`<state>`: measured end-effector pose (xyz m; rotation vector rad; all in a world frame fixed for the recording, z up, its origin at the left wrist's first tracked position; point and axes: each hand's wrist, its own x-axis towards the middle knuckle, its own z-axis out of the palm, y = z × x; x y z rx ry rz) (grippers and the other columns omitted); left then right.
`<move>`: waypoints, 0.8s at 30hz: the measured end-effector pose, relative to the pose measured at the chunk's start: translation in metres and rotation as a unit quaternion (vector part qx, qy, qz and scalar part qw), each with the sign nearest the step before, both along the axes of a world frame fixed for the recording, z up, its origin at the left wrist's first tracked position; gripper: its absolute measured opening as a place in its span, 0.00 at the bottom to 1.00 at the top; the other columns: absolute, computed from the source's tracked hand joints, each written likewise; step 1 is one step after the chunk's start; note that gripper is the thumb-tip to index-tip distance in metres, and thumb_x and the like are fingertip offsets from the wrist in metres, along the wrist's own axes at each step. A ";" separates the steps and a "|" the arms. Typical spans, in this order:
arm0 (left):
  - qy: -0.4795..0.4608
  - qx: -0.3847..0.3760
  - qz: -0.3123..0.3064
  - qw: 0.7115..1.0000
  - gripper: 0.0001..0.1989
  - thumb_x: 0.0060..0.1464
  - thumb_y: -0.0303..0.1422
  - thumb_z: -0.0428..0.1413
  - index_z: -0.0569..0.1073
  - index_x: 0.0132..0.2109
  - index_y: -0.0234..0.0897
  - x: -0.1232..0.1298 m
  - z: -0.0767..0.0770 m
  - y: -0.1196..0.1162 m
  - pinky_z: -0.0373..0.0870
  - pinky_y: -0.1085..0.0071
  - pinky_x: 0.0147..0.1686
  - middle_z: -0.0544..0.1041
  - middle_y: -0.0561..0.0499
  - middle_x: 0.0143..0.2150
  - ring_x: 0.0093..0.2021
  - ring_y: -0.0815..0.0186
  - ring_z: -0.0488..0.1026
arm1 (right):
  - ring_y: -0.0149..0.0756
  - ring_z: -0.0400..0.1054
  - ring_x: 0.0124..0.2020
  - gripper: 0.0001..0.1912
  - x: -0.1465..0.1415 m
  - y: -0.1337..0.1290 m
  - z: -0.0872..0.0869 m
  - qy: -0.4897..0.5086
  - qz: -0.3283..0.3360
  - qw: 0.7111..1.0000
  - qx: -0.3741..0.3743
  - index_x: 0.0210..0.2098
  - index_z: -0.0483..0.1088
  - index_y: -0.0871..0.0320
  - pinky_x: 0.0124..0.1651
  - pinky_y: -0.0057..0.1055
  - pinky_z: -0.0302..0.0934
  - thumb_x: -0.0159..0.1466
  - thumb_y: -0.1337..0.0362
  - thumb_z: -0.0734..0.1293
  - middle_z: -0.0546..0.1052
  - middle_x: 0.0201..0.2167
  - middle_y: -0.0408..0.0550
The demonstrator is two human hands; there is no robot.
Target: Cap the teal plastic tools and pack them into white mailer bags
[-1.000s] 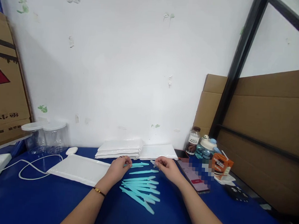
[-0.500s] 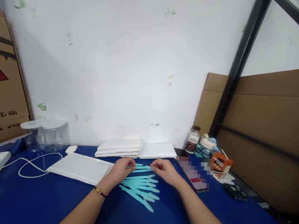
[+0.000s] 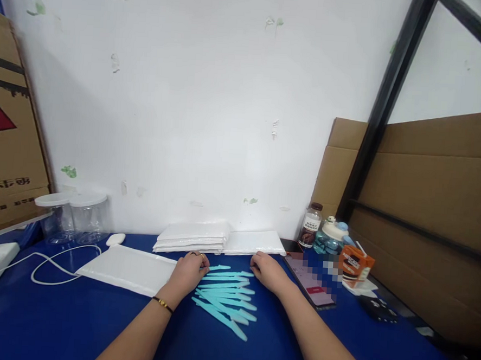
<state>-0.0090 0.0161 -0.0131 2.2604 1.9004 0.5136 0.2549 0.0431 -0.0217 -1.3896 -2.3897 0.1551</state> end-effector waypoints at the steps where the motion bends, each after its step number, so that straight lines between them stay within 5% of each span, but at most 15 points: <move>1: -0.002 0.001 0.000 1.000 0.05 0.50 0.32 0.52 0.72 0.35 0.41 0.000 -0.001 0.001 0.60 0.71 0.38 0.74 0.51 0.39 0.44 0.63 0.68 | 0.36 0.66 0.37 0.07 -0.001 0.000 0.000 -0.012 -0.015 1.000 0.004 0.34 0.70 0.59 0.40 0.28 0.57 0.58 0.71 0.60 0.70 0.36 0.50; 6: -0.030 0.005 -0.011 0.999 0.05 0.50 0.31 0.50 0.71 0.33 0.40 -0.001 -0.001 0.002 0.59 0.72 0.35 0.74 0.52 0.35 0.39 0.64 0.70 | 0.38 0.64 0.38 0.03 0.003 0.002 -0.005 -0.009 -0.030 0.998 0.051 0.32 0.68 0.59 0.40 0.31 0.56 0.57 0.68 0.62 0.71 0.34 0.50; 10: -0.093 -0.009 -0.027 0.995 0.06 0.51 0.33 0.49 0.70 0.35 0.39 -0.001 -0.001 0.003 0.60 0.74 0.34 0.74 0.53 0.34 0.36 0.67 0.70 | 0.33 0.65 0.29 0.02 0.010 0.008 -0.009 0.122 -0.031 0.991 -0.041 0.28 0.68 0.59 0.33 0.28 0.57 0.54 0.68 0.66 0.72 0.26 0.45; 13: -0.127 -0.026 -0.047 0.990 0.06 0.51 0.33 0.49 0.69 0.34 0.38 0.002 0.000 0.002 0.61 0.75 0.33 0.74 0.53 0.32 0.34 0.68 0.70 | 0.31 0.65 0.23 0.06 0.011 0.008 -0.006 0.284 -0.024 0.951 -0.120 0.29 0.69 0.60 0.28 0.27 0.59 0.52 0.64 0.68 0.72 0.22 0.44; 17: -0.149 -0.036 -0.065 0.986 0.07 0.51 0.34 0.49 0.69 0.34 0.37 0.008 0.004 -0.003 0.61 0.75 0.32 0.74 0.53 0.31 0.32 0.68 0.69 | 0.34 0.69 0.29 0.16 0.003 0.000 0.002 0.432 0.043 0.887 -0.160 0.34 0.71 0.61 0.34 0.30 0.63 0.52 0.55 0.69 0.75 0.26 0.46; 24: -0.155 -0.037 -0.067 0.985 0.07 0.51 0.34 0.49 0.69 0.33 0.38 0.011 0.011 -0.009 0.60 0.75 0.31 0.73 0.54 0.30 0.31 0.68 0.69 | 0.35 0.71 0.30 0.19 -0.010 -0.006 -0.001 0.438 0.076 0.876 -0.187 0.33 0.71 0.62 0.36 0.32 0.65 0.50 0.52 0.70 0.76 0.27 0.47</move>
